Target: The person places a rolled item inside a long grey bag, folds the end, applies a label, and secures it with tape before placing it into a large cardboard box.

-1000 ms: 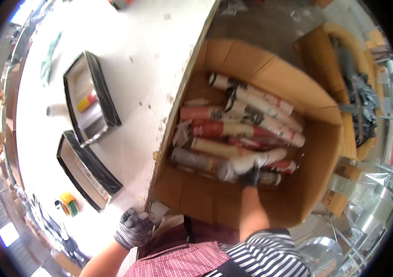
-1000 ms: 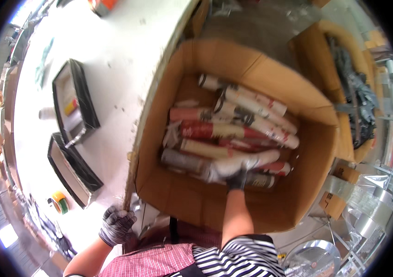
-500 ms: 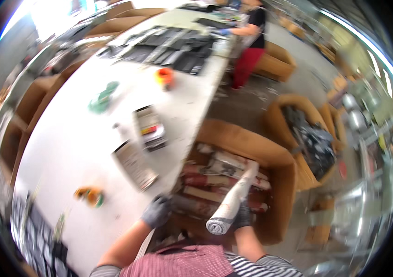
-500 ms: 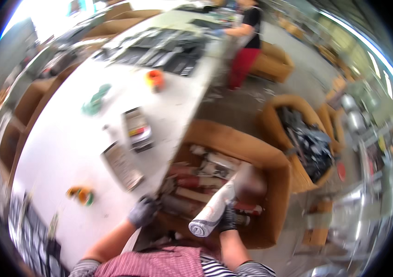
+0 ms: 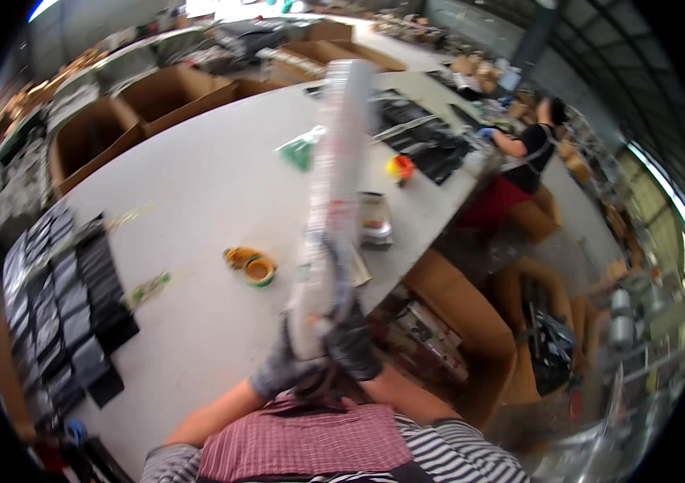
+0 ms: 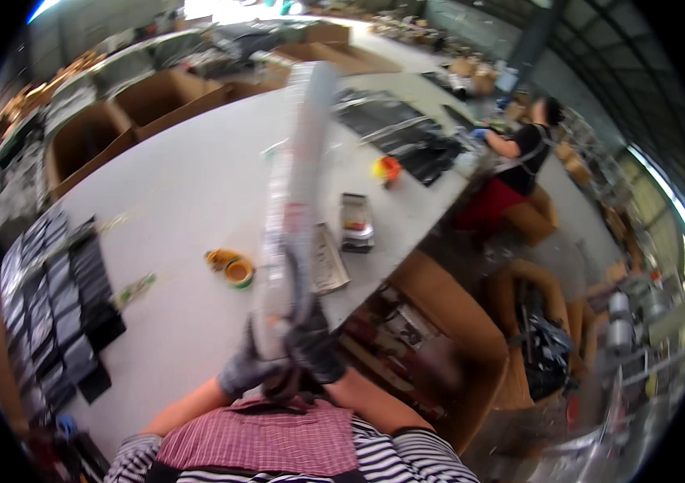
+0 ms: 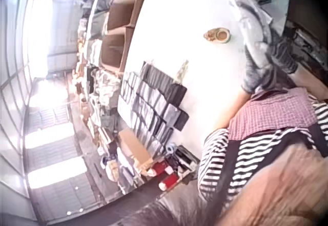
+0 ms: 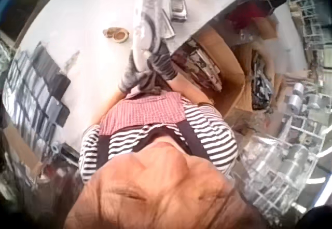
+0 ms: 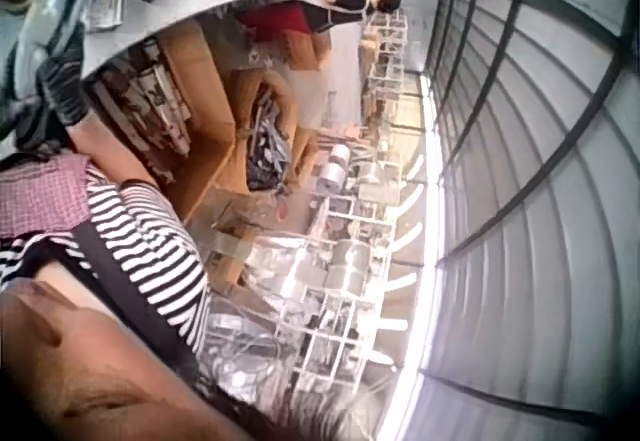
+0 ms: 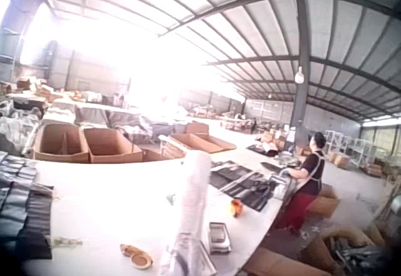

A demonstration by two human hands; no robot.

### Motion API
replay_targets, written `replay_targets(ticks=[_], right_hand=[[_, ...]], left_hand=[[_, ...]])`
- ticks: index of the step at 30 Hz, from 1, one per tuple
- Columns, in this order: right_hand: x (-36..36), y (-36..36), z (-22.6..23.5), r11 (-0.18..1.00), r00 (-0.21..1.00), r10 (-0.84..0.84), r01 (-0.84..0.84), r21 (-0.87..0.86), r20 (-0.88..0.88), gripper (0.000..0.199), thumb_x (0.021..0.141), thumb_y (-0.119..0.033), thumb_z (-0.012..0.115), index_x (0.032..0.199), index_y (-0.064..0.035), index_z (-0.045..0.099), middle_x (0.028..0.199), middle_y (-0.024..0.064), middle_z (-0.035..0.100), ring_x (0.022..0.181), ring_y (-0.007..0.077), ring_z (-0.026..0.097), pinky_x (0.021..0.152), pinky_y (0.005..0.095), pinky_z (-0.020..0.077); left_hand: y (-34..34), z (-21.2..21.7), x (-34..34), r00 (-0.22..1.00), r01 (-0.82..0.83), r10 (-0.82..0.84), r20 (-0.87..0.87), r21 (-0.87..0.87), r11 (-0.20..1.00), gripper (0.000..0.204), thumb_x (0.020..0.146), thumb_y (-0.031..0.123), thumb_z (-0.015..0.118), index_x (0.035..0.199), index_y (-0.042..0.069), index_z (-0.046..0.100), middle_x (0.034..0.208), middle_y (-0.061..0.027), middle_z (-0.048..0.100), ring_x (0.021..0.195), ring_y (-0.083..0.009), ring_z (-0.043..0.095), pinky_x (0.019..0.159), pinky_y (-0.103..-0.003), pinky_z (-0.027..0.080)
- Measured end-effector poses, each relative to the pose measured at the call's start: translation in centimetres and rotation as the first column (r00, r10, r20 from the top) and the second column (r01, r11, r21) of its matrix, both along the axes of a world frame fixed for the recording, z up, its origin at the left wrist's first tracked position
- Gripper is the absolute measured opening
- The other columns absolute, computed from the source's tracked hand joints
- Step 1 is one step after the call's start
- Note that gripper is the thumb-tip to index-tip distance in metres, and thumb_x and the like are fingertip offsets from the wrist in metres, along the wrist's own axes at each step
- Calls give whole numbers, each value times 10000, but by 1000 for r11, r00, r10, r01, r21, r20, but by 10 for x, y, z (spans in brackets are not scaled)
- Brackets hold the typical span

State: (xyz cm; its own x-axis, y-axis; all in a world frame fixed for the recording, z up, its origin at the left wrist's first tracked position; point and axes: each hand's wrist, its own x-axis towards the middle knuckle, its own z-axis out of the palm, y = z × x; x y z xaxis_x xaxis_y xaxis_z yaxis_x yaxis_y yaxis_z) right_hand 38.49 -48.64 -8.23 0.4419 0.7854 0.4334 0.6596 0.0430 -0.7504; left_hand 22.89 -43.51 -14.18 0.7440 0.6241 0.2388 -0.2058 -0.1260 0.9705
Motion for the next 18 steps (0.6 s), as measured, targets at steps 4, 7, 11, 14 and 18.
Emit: replay_targets(ticks=[4,7,11,14,18], right_hand=[[-49,45,19,862,736,457,-505,46,-500,655,836,-291,745,1328,27,451,1241,161,561,1123,231,554,981,354,450],[-61,59,-11,812,763,357,-539,-224,-539,639,854,-336,738,1301,48,493,1141,183,642,1063,243,623,933,339,488],[-40,59,-85,758,854,374,-507,-411,-363,609,874,-361,678,1312,25,506,1162,219,643,1052,300,639,931,372,496],[-17,57,-114,675,874,382,-486,-555,-300,603,874,-366,649,1312,23,506,1195,245,619,1088,353,623,951,406,483],[23,73,-148,668,902,397,-412,-620,-171,601,895,-390,599,1314,31,507,1240,262,594,1138,375,588,998,417,447]], left_hand=[[9,-2,-69,975,-144,199,100,-398,906,1037,736,29,766,1525,130,101,1392,-120,414,1219,-237,505,987,-378,483],[23,-10,-92,917,-311,388,90,-448,838,915,721,92,807,1467,106,278,1294,-84,502,1187,-227,512,979,-363,476],[57,-82,-121,879,-403,476,8,-520,753,865,724,115,818,1438,95,330,1289,-94,520,1159,-253,531,981,-382,470],[65,-148,-149,866,-450,492,-88,-566,691,810,743,92,796,1421,99,353,1265,-93,540,1148,-265,539,977,-395,474],[61,-159,-142,823,-554,506,-257,-559,617,762,743,75,787,1387,103,381,1237,-100,554,1110,-265,558,952,-392,488]])
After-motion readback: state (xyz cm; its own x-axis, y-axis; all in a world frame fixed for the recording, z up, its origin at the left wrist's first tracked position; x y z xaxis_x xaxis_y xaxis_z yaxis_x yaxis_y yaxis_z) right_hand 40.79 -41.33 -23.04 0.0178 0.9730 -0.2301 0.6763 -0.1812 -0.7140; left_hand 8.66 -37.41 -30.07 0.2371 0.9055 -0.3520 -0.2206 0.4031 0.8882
